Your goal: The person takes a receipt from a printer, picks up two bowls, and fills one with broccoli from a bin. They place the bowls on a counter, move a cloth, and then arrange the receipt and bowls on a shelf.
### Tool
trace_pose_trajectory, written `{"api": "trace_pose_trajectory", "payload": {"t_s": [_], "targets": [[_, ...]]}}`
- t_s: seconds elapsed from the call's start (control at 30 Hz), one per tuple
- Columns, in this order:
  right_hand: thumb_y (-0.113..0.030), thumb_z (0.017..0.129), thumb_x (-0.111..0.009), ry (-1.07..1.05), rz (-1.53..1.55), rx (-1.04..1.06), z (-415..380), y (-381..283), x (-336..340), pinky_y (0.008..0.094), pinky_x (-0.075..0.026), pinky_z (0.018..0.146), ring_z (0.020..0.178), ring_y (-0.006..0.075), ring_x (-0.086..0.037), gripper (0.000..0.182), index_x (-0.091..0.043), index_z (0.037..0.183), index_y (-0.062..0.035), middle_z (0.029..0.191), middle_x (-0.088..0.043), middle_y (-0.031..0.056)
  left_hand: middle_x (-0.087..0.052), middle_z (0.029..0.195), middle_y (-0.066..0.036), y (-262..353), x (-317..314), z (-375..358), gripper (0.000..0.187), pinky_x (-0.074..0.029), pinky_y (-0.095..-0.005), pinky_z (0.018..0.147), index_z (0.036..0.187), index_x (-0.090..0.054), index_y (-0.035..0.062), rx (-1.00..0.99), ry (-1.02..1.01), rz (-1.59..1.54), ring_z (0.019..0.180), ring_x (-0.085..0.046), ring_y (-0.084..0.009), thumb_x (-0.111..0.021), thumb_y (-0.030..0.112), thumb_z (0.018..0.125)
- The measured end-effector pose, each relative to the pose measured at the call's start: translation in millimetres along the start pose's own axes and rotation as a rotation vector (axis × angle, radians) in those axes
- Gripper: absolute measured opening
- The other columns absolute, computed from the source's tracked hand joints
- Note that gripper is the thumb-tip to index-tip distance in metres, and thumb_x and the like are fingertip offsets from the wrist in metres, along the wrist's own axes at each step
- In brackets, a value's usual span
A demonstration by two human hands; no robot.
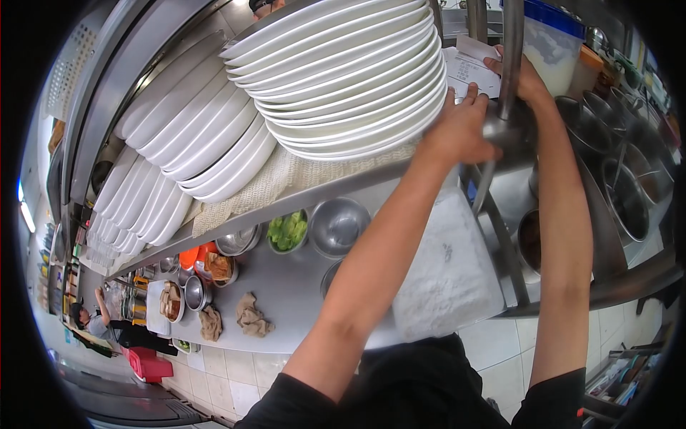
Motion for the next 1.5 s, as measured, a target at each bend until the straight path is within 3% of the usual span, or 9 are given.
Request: {"api": "trace_pose_trajectory", "payload": {"t_s": [0.1, 0.2, 0.3, 0.4, 0.6, 0.7, 0.8, 1.2, 1.5], "targets": [[-0.042, 0.079, -0.069, 0.010, -0.041, 0.009, 2.2, 1.4, 2.0, 0.0313, -0.039, 0.097, 0.117, 0.0266, -0.051, 0.081, -0.039, 0.133, 0.0105, 0.132, -0.049, 0.0242, -0.026, 0.150, -0.017, -0.3, 0.3, -0.6, 0.096, -0.023, -0.0516, 0.111, 0.139, -0.036, 0.0043, -0.008, 0.004, -0.003, 0.134, -0.023, -0.0475, -0.079, 0.044, 0.063], [-0.039, 0.081, -0.067, 0.191, -0.051, 0.155, 2.3, -2.1, 6.3, 0.0370, -0.048, 0.074, 0.080, 0.0259, -0.063, 0.048, -0.062, 0.096, 0.0060, 0.087, -0.067, 0.0187, -0.026, 0.149, -0.017, -0.6, -0.1, -0.6, 0.095, -0.024, -0.0518, 0.111, 0.138, -0.036, 0.0040, -0.009, 0.009, -0.006, 0.134, -0.023, -0.0478, -0.079, 0.044, 0.063], [-0.039, 0.080, -0.068, 0.155, 0.008, 0.091, 1.1, 2.4, 4.7, 0.0367, -0.047, 0.076, 0.082, 0.0262, -0.063, 0.051, -0.062, 0.101, 0.0066, 0.089, -0.067, 0.0193, -0.026, 0.149, -0.017, -1.3, -1.1, -0.5, 0.096, -0.024, -0.0518, 0.110, 0.138, -0.036, 0.0039, -0.006, 0.020, -0.011, 0.134, -0.023, -0.0479, -0.079, 0.044, 0.062], [-0.031, 0.082, -0.069, -0.002, 0.052, 0.090, 7.4, 3.6, -3.9, 0.0273, -0.045, 0.072, 0.082, 0.0143, -0.057, 0.048, -0.054, 0.115, 0.0004, 0.094, -0.062, 0.0089, -0.026, 0.150, -0.017, -2.0, -1.5, 0.0, 0.095, -0.024, -0.0518, 0.110, 0.138, -0.036, 0.0041, -0.005, 0.021, -0.012, 0.134, -0.023, -0.0478, -0.079, 0.043, 0.062], [-0.035, 0.077, -0.071, 0.043, 0.052, 0.093, 5.6, 2.7, -1.6, 0.0331, -0.045, 0.084, 0.091, 0.0252, -0.062, 0.058, -0.058, 0.119, 0.0028, 0.100, -0.066, 0.0196, -0.026, 0.150, -0.017, -0.2, 0.2, -0.5, 0.094, -0.025, -0.0516, 0.110, 0.137, -0.037, 0.0037, -0.004, 0.011, -0.014, 0.134, -0.023, -0.0473, -0.080, 0.043, 0.062], [-0.033, 0.077, -0.071, 0.026, 0.057, 0.092, 5.7, 1.5, -1.7, 0.0333, -0.045, 0.083, 0.090, 0.0247, -0.062, 0.056, -0.058, 0.118, 0.0026, 0.099, -0.066, 0.0188, -0.027, 0.149, -0.017, 0.3, 0.5, -0.5, 0.094, -0.025, -0.0514, 0.110, 0.136, -0.038, 0.0036, -0.009, 0.016, -0.016, 0.134, -0.024, -0.0470, -0.080, 0.042, 0.062], [-0.023, 0.080, -0.070, 0.046, 0.070, 0.125, 6.4, 0.6, -2.4, 0.0251, -0.043, 0.065, 0.074, 0.0107, -0.054, 0.036, -0.057, 0.107, -0.0039, 0.086, -0.060, 0.0033, -0.027, 0.149, -0.017, -0.5, 0.5, -1.4, 0.093, -0.025, -0.0513, 0.110, 0.136, -0.038, 0.0038, -0.009, 0.028, -0.017, 0.134, -0.024, -0.0467, -0.080, 0.042, 0.062], [-0.011, 0.071, -0.077, -0.008, 0.051, 0.162, -0.4, -12.7, -6.3, 0.0275, -0.046, 0.079, 0.090, 0.0151, -0.058, 0.043, -0.060, 0.109, 0.0004, 0.102, -0.063, 0.0082, -0.022, 0.149, -0.024, 0.1, 6.1, -3.5, 0.101, -0.024, -0.0500, 0.110, 0.140, -0.035, 0.0048, 0.033, 0.070, -0.085, 0.135, -0.023, -0.0472, -0.081, 0.043, 0.059], [-0.005, 0.067, -0.077, 0.046, 0.027, 0.153, -5.8, -16.1, -2.5, 0.0287, -0.047, 0.072, 0.083, 0.0155, -0.059, 0.036, -0.066, 0.101, -0.0027, 0.095, -0.067, 0.0082, -0.019, 0.145, -0.034, 2.8, 7.1, -2.2, 0.098, -0.021, -0.0443, 0.112, 0.136, -0.036, 0.0031, 0.065, -0.021, -0.084, 0.136, -0.016, -0.0503, -0.078, 0.044, 0.059]]}}
Point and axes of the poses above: each hand's wrist, its own z-axis towards the middle knuckle, its own x-axis out of the back of the hand, y = z × x, the point moved 8 cm from there along z, towards the middle knuckle
